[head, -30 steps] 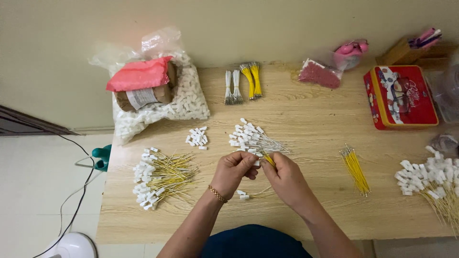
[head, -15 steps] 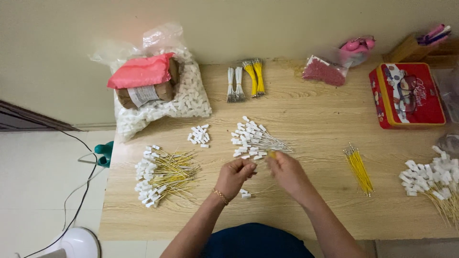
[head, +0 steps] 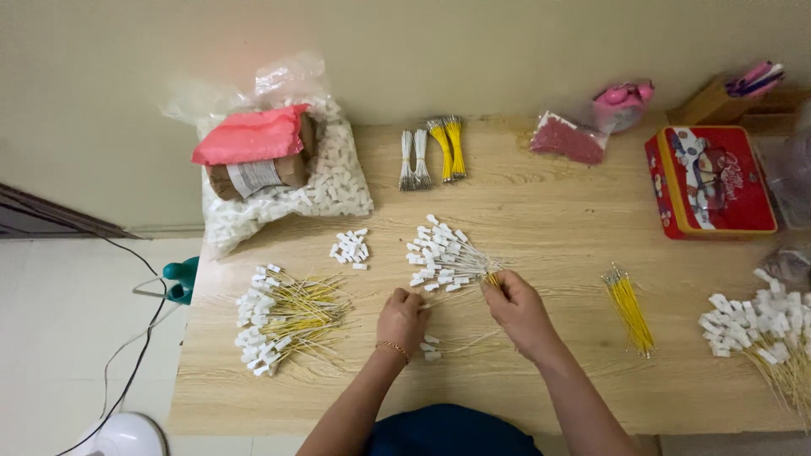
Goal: Manually inserting small yellow wires into white plastic connector housings to assemble electrical components.
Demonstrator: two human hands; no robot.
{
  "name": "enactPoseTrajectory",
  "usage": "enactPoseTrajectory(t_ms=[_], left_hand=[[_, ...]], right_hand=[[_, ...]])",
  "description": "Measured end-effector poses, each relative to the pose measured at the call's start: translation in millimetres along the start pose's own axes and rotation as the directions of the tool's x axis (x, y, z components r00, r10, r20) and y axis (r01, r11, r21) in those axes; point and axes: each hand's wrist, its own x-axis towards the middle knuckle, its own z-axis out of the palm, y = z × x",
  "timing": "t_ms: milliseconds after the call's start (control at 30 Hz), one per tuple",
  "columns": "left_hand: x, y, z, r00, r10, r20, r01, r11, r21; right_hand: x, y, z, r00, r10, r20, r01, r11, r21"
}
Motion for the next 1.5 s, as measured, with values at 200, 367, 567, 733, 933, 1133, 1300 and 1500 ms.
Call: enactPoseTrajectory(t_ms=[200, 367, 567, 733, 933, 1133, 1300, 1500], left_hand=[[1, 23, -24, 0.995, 0.033, -0.092, -0.042, 0.994, -0.098], [-9, 92, -102, 1.000, -0.021, 0.010, 0.022, 0.696, -0.718], [-11, 122, -140, 0.969, -0.038, 0.242, 0.243, 0.291, -0.926], [-10, 125, -146, 0.952, 0.005, 0.308, 0.298, 0.229, -0.926], [-11, 127, -148, 0.939, 0.015, 0.343, 0.332, 0.215, -0.919], [-9, 118, -137, 0.960, 0.044, 0.275, 0.265, 0.160, -0.951], [-7, 113, -138, 0.953, 0.003, 0.303, 0.303, -0.001, -0.953], [-8, 116, -146, 0.942, -0.005, 0.337, 0.337, 0.054, -0.940]], right_hand=[[-12, -21, 0, 1.000, 0.019, -0.012, -0.017, 0.991, 0.134], [-15, -30, 0, 0.997, -0.045, 0.057, 0.042, 0.998, 0.047], [-25, -55, 1, 0.995, 0.000, 0.096, 0.016, 0.986, -0.164], [-26, -53, 0, 0.992, 0.068, 0.107, -0.031, 0.946, -0.321], [-22, -40, -1, 0.991, 0.043, 0.130, -0.050, 0.997, 0.051], [-25, -49, -1, 0.994, 0.020, 0.111, 0.003, 0.980, -0.198], [-34, -66, 0, 0.991, -0.124, 0.055, 0.134, 0.953, -0.273], [-39, -86, -2, 0.940, -0.328, 0.093, 0.311, 0.715, -0.626]])
